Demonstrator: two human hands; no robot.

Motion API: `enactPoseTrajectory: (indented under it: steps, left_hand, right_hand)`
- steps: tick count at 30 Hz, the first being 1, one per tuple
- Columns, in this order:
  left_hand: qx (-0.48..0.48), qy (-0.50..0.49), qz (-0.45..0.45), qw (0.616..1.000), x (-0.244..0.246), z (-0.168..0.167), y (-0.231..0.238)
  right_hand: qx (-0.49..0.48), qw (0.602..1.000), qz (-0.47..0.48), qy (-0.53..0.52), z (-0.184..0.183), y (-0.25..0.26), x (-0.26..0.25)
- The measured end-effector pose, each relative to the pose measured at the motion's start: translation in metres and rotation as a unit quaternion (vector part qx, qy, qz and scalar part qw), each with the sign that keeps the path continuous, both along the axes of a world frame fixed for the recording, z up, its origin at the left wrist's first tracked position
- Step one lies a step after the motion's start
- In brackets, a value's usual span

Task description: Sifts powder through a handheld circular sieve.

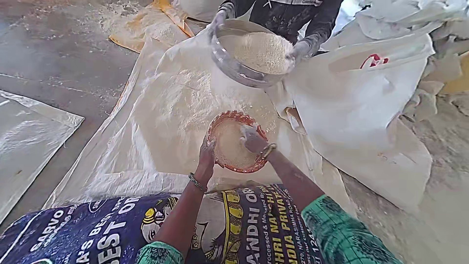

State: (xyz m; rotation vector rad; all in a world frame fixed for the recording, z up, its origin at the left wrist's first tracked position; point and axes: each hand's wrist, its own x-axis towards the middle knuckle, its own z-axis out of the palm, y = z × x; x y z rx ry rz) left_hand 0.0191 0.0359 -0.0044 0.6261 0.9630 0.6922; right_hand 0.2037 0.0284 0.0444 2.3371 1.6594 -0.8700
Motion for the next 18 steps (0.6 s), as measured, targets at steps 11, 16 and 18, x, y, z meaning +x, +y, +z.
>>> enactPoseTrajectory:
  steps: [11,16,18]
  left_hand:
    - [0.03,0.053,0.008,0.998,0.0,-0.004,0.01]
    - [0.019,0.037,-0.023,0.999,0.003,0.0,0.0]
    - [0.023,0.035,-0.036,0.998,0.003,-0.003,-0.004]
  right_hand:
    - [-0.192,0.949,0.243,0.058,0.024,-0.044,-0.01]
    - [0.061,0.953,0.288,-0.069,0.014,-0.025,0.007]
    - [0.117,0.926,0.352,-0.075,-0.002,-0.004,0.002]
